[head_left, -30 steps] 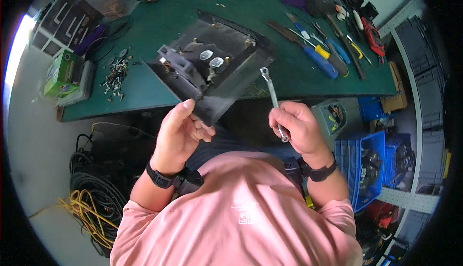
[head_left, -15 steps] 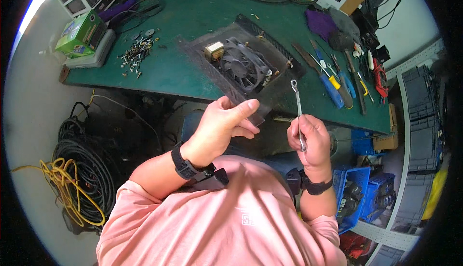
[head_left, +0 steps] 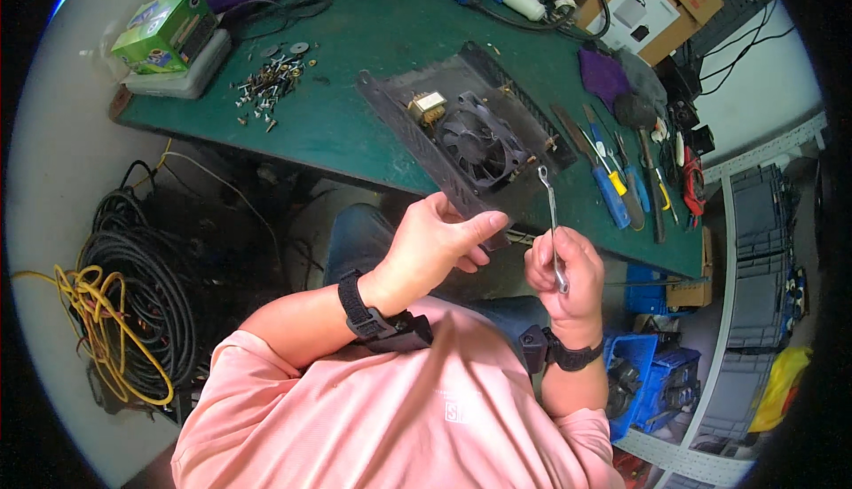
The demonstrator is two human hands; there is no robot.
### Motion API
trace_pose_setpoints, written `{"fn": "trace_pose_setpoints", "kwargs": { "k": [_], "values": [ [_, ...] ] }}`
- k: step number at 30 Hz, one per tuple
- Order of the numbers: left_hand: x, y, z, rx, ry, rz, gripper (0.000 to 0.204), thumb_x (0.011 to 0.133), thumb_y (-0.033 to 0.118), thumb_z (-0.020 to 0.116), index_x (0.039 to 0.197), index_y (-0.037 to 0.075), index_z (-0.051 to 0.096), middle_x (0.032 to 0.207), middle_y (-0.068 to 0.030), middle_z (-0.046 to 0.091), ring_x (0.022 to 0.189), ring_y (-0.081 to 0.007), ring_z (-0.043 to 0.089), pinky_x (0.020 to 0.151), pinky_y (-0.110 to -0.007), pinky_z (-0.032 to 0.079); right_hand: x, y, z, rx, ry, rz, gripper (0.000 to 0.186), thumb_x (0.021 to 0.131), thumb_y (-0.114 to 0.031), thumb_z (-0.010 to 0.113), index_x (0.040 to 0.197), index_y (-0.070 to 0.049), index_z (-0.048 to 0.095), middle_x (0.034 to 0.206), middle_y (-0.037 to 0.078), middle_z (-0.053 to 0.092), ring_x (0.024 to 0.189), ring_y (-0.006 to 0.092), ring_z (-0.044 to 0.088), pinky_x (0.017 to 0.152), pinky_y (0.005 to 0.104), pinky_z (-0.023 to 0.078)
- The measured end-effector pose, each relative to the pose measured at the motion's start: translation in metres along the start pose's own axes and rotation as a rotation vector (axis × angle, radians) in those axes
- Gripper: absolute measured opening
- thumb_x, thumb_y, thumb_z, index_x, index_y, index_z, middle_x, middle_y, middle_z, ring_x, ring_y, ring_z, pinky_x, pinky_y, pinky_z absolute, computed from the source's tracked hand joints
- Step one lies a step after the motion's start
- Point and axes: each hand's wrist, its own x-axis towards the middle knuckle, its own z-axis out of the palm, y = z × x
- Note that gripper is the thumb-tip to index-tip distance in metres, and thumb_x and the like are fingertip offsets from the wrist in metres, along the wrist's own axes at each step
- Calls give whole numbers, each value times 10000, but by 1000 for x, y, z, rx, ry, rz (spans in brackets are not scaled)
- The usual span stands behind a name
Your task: The person uses a wrench to tighten screws on a black metal electronic component. They then switch to a pair of pliers to adjust a small part on the same component. The person continues to use the wrench to tighten additional screws on the device.
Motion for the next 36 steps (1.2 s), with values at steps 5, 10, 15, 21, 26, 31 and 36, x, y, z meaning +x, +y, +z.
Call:
{"fn": "trace_pose_setpoints", "kwargs": {
  "k": [5, 10, 15, 21, 26, 31, 36],
  "values": [
    [1, -6, 0, -4, -60, 47, 459, 767, 249, 780, 952, -77, 515, 801, -101, 606, 630, -134, 629, 506, -241, 528, 5, 2, 5, -9, 42, -12, 349, 956, -287, 473, 719, -35, 519, 520, 24, 396, 439, 93, 323, 420, 240, 232],
    [2, -6, 3, 40, -77, 56, 473, 763, 228, 782, 952, -94, 492, 805, -112, 595, 658, -145, 639, 515, -251, 536, 4, -7, 2, -18, 74, -48, 341, 957, -285, 470, 724, -40, 516, 518, 22, 384, 439, 103, 319, 418, 244, 225],
    [-3, 6, 7, 52, -94, 35, 404, 787, 175, 755, 955, -79, 489, 805, -117, 610, 680, -155, 640, 532, -258, 542, -3, -10, -9, -21, 128, -71, 334, 964, -283, 456, 739, -39, 493, 531, 16, 349, 437, 104, 294, 414, 245, 220],
    [1, -4, 7, -13, -167, 101, 379, 781, 143, 746, 980, -62, 498, 826, -98, 605, 662, -137, 623, 546, -251, 538, -13, -15, -13, -13, 160, -81, 333, 965, -273, 455, 737, -32, 478, 549, 23, 348, 448, 102, 296, 410, 239, 230],
    [4, -6, 9, -8, -164, 118, 365, 774, 87, 727, 993, -68, 479, 848, -112, 608, 677, -152, 628, 553, -253, 538, -16, -10, -12, -42, 159, -101, 344, 976, -288, 440, 746, -37, 490, 549, 19, 345, 435, 93, 264, 396, 230, 215],
    [5, -5, 8, -4, -189, 107, 323, 794, 38, 698, 973, -70, 452, 883, -134, 590, 725, -181, 649, 579, -269, 548, -18, -11, -10, -40, 174, -90, 344, 966, -287, 467, 745, -28, 514, 543, 24, 374, 441, 95, 301, 415, 233, 233],
    [1, -3, 8, -27, -157, 70, 395, 757, 96, 743, 1000, -67, 478, 889, -120, 596, 697, -155, 632, 566, -257, 545, -16, -13, -10, -65, 146, -46, 342, 960, -286, 479, 749, -22, 529, 531, 27, 394, 443, 96, 325, 428, 232, 242]
  ]
}}
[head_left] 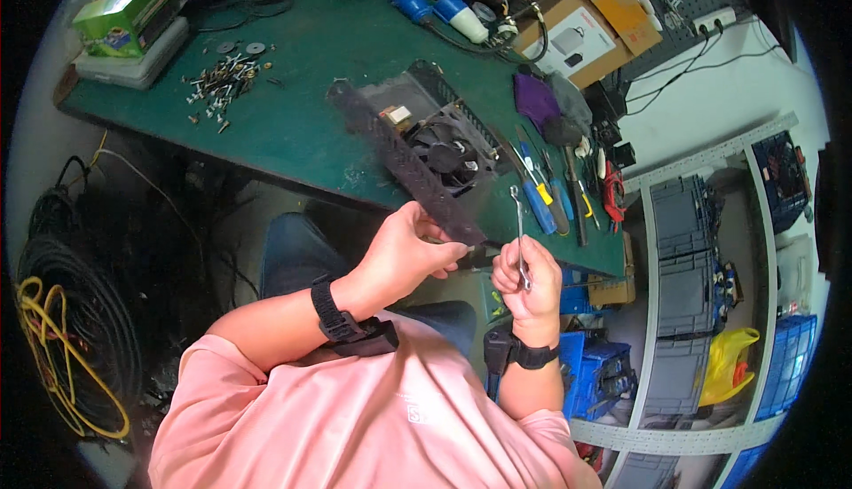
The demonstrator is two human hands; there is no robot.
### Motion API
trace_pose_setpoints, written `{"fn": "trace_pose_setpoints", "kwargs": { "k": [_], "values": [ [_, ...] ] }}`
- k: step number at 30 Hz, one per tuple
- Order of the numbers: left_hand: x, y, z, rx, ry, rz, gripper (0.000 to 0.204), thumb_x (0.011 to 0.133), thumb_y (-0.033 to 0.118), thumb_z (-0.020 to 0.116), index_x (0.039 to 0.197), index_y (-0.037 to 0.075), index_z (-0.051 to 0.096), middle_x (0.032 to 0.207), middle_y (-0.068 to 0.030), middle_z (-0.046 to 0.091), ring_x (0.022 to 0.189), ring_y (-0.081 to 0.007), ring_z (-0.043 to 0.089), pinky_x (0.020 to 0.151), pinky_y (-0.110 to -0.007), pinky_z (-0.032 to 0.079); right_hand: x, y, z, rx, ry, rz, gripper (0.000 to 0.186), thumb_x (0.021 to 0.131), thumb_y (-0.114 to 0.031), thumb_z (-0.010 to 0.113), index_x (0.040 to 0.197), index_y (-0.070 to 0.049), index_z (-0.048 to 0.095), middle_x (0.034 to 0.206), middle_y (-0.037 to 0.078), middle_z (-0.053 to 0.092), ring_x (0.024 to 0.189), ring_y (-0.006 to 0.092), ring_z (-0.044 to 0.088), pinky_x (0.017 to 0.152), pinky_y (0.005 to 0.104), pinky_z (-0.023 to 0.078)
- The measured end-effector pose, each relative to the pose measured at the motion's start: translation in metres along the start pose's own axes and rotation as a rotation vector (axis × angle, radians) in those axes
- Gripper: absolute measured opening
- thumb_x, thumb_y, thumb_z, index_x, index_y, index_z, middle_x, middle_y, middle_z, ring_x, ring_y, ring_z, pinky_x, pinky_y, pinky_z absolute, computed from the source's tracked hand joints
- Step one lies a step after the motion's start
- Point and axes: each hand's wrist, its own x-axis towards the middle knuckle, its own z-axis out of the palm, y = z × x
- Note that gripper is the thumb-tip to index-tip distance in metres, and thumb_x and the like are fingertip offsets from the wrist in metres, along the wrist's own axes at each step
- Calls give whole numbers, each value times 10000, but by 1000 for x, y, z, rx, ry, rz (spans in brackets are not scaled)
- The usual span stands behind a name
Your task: The person uses a wrench to tighten screws on a black metal electronic component. They then switch to a pair of pliers to adjust a small part on the same component. The person continues to use the wrench to tighten additional screws on the device.
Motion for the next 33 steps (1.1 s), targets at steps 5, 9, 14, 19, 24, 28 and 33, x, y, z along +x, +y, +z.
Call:
{"fn": "trace_pose_setpoints", "kwargs": {
  "k": [5, 9, 14, 19, 24, 28, 33],
  "values": [
    [0, -4, -5, -37, 7, -117, 403, 826, 240, 713, 1018, -28, 481, 889, -99, 595, 710, -170, 642, 591, -278, 549, 4, 5, 8, -124, -33, 22, 342, 954, -280, 497, 737, -24, 559, 563, 19, 467, 462, 78, 385, 443, 222, 292],
    [1, -10, -9, -46, 3, -172, 422, 871, 349, 654, 1045, -2, 496, 904, -95, 621, 711, -179, 648, 608, -292, 548, 12, 10, 15, -205, -56, 24, 332, 934, -268, 512, 723, -16, 559, 563, 19, 463, 460, 86, 384, 435, 230, 277],
    [6, -16, -14, -15, -17, -195, 388, 888, 344, 629, 1032, 1, 522, 885, -100, 631, 711, -184, 659, 611, -290, 548, 18, 22, 11, -298, -104, 54, 331, 929, -273, 524, 712, -31, 590, 564, 2, 495, 482, 70, 415, 454, 216, 296],
    [6, -14, -12, 10, -13, -206, 362, 904, 318, 607, 1041, -11, 545, 881, -104, 642, 721, -184, 665, 607, -274, 548, 22, 29, 8, -324, -100, 58, 342, 926, -283, 532, 697, -41, 609, 562, -12, 514, 488, 57, 433, 456, 209, 312],
    [9, -20, -14, -41, -11, -201, 362, 892, 288, 629, 1063, -21, 544, 958, -118, 636, 732, -176, 647, 609, -270, 540, 18, 31, 18, -226, -40, 140, 355, 926, -290, 536, 687, -41, 621, 536, -18, 510, 456, 50, 428, 433, 206, 313],
    [10, -21, -16, -44, -29, -209, 376, 881, 285, 650, 1071, -20, 539, 971, -117, 630, 735, -173, 637, 613, -272, 535, 18, 29, 18, -175, -67, 183, 374, 936, -295, 528, 678, -42, 620, 522, -26, 496, 447, 44, 421, 424, 201, 306],
    [9, -23, -17, -28, -30, -185, 384, 887, 300, 635, 1068, -27, 548, 922, -125, 656, 726, -188, 660, 607, -269, 546, 26, 16, 3, -348, -159, 202, 389, 925, -318, 547, 667, -37, 623, 508, -20, 496, 429, 53, 421, 418, 203, 307]
  ]
}}
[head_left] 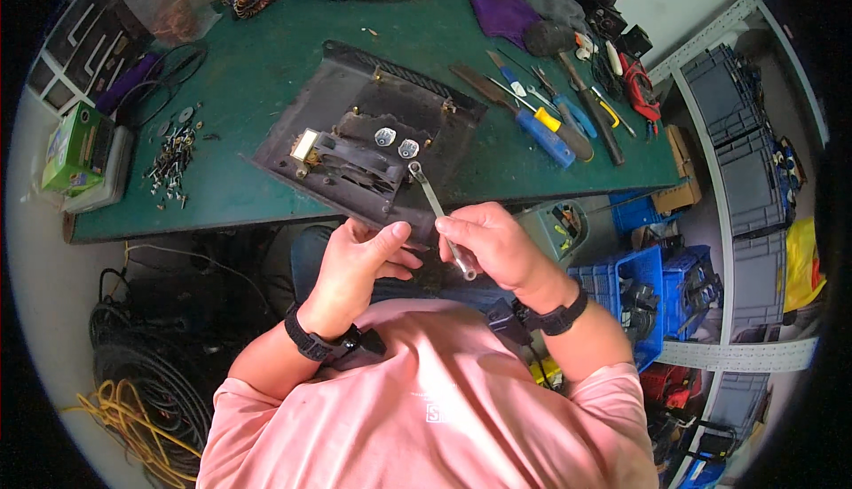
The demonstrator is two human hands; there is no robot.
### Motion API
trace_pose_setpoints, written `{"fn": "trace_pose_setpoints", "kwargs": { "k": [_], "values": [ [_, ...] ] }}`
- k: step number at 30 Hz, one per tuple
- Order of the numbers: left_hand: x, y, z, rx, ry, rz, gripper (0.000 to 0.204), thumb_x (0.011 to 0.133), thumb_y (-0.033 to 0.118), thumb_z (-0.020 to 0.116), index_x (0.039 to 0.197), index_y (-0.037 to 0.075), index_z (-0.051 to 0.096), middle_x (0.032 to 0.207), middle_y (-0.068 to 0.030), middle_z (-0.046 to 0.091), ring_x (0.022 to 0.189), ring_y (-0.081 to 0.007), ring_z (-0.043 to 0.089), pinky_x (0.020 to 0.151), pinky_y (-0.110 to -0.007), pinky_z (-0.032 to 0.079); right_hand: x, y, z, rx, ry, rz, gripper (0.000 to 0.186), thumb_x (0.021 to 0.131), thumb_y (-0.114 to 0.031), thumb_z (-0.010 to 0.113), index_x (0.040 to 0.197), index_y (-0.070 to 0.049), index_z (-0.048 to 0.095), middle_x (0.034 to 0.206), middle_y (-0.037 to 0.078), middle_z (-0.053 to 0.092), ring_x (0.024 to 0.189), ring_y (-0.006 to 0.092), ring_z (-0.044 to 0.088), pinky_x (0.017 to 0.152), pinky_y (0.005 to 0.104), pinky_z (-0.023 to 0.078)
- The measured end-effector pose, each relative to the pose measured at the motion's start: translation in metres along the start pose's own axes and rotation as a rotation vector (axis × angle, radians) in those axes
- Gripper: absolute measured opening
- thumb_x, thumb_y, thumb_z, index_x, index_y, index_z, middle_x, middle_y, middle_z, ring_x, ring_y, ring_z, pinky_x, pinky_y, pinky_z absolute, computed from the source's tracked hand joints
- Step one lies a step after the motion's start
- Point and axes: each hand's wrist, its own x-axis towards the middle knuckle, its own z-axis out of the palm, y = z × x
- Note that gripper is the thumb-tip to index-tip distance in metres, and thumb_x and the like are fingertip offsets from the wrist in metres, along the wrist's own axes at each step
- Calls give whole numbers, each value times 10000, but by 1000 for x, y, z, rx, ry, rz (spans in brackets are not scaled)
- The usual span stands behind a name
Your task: The person uses a wrench to tighten screws on a black metal electronic component. They then switch to a pair of pliers to adjust a small part on the same component. The person continues to use the wrench to tighten additional screws on the device.
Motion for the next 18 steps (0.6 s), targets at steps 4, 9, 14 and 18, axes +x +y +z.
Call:
{"fn": "trace_pose_setpoints", "kwargs": {
  "k": [4, 9, 14, 18],
  "values": [
    [1, 1, 0, 25, 0, 1, 410, 881, 309, 638, 1083, -35, 544, 929, -131, 660, 724, -200, 672, 598, -270, 554, 0, -8, -15, -112, -30, -19, 382, 936, -291, 543, 650, -48, 615, 534, -39, 498, 459, 45, 418, 432, 222, 316],
    [0, 1, 1, 23, 25, 9, 425, 876, 305, 645, 1092, -42, 530, 949, -132, 653, 726, -206, 674, 596, -270, 557, 6, -22, -34, -265, -74, 32, 375, 926, -287, 556, 631, -62, 611, 530, -36, 508, 477, 46, 438, 447, 222, 330],
    [0, 4, 3, 17, 13, 13, 392, 885, 279, 630, 1092, -36, 522, 946, -132, 649, 730, -212, 675, 602, -278, 560, 7, -27, -34, -200, -103, 87, 362, 917, -277, 566, 631, -58, 608, 549, -34, 519, 487, 42, 439, 449, 227, 334],
    [1, 4, 7, -8, 38, 1, 363, 894, 243, 605, 1106, -32, 501, 946, -134, 642, 728, -218, 675, 614, -289, 564, 7, -32, -39, -282, -9, 146, 300, 914, -241, 579, 716, -21, 628, 597, -15, 538, 524, 56, 461, 477, 226, 343]
  ]
}}
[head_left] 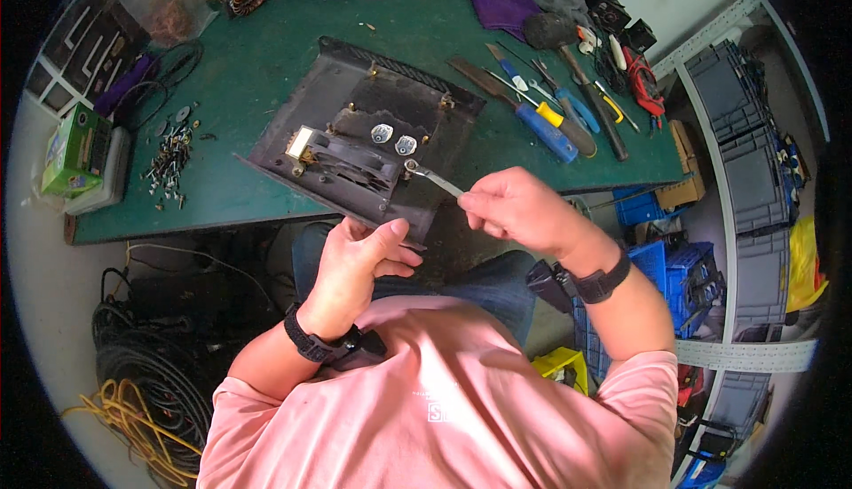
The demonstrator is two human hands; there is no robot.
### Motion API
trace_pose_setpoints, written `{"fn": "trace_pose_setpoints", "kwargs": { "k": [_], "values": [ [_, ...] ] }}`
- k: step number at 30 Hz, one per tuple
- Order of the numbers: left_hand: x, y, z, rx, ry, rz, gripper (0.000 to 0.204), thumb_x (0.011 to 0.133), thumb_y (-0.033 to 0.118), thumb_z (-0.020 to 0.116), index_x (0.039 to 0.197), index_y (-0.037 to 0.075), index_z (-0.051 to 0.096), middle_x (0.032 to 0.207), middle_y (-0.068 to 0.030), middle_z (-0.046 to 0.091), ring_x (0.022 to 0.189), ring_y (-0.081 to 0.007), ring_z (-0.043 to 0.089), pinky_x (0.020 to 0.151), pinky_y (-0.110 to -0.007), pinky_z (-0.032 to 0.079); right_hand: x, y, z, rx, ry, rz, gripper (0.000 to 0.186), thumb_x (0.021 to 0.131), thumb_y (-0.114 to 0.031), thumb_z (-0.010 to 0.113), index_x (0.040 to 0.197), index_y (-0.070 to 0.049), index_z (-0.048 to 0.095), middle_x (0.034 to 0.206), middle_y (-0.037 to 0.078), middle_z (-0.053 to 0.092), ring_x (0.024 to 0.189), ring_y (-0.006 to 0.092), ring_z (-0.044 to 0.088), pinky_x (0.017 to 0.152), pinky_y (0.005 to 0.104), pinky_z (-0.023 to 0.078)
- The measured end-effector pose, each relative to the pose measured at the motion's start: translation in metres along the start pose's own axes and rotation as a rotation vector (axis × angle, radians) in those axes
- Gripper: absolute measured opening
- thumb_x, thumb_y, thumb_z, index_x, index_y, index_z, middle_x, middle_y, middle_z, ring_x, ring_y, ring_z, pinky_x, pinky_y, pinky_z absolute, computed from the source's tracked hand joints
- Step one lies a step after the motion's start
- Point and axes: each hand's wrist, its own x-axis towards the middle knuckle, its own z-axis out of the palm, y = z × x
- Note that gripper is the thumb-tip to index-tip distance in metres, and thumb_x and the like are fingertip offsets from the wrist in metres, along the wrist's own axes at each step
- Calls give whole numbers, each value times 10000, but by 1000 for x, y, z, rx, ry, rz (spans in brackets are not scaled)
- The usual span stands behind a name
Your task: The person uses a wrench to tighten screws on a black metal electronic component. They then switch to a pair of pliers to adjust a small part on the same component. The person continues to use the wrench to tighten additional screws on the device.
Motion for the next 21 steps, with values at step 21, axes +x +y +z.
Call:
{"fn": "trace_pose_setpoints", "kwargs": {
  "k": [21],
  "values": [
    [-2, 5, 3, -37, 49, -47, 307, 876, 149, 583, 1027, -108, 509, 789, -144, 632, 693, -248, 680, 619, -310, 577, 93, -95, -5, -1776, 178, -1325, 65, 676, -151, 595, 667, -93, 622, 724, 16, 554, 707, 176, 588, 616, 292, 512]
  ]
}}
